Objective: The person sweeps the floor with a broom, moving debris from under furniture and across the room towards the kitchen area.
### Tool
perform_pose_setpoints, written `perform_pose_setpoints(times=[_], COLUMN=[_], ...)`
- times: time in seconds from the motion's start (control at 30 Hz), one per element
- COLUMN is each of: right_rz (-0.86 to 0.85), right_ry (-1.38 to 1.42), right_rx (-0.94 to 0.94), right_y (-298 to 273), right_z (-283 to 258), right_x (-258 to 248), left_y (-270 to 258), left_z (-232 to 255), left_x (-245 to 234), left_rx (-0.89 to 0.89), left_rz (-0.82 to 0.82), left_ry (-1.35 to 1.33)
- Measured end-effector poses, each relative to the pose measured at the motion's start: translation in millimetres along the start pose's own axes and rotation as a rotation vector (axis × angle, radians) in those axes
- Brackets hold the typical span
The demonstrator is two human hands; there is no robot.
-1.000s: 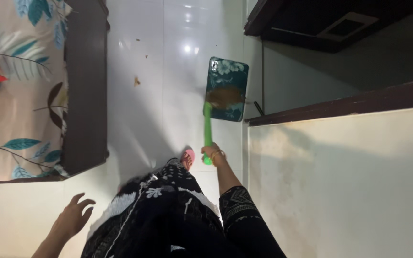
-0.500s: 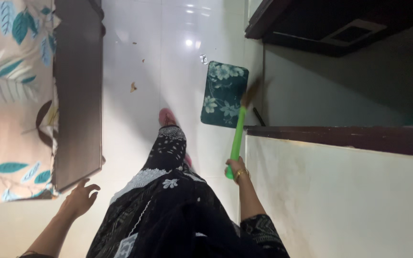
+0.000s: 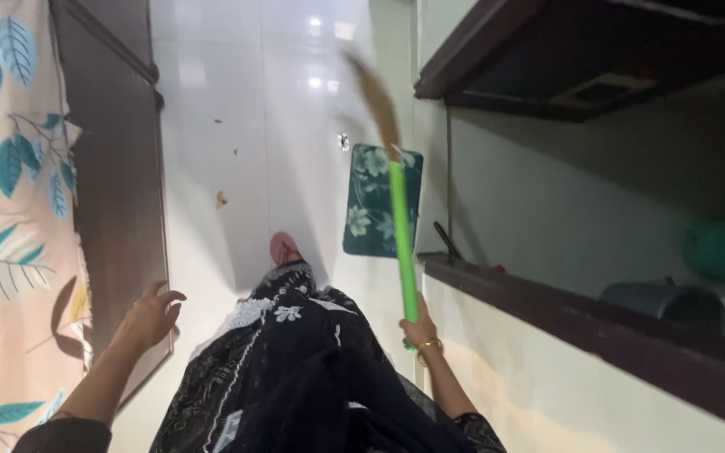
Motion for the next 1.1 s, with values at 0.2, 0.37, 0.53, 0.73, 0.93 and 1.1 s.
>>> perform_pose_setpoints(times=[0.2, 0.37, 0.53, 0.73, 0.93, 1.1], right_rz=[-0.17, -0.501, -0.667, -0.711, -0.176, -0.496], right_ry=[0.633, 0.502, 0.638, 0.38, -0.767, -1.096], right_rx=[0.206, 0.214, 0.315, -0.092, -0.527, -0.837], right_y=[98, 128, 156, 223, 304, 303], right_z=[-76, -170, -238, -303, -397, -437], right_x=[28, 131, 120, -37, -181, -165], left_y=[36, 34, 14, -8, -28, -61], left_z=[7, 20, 33, 88, 225, 322], left_x=[-9, 18, 26, 69, 138, 176], left_rx=[0.025, 0.006, -0.094, -0.471, -0.612, -0.718], left_rz=[0.111, 0.107, 0.19, 0.273, 0.24, 0.173], left_ry=[-0.031, -0.03, -0.1, -0.428, -0.587, -0.764])
Point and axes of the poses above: each hand's wrist, its own y-axis towards the middle knuckle, its own x-axis out of the palm, z = x × y, the point moved 8 cm from there along y, towards the middle knuckle, and after that the axes turned 5 degrees about -x, right-handed, at the moved point
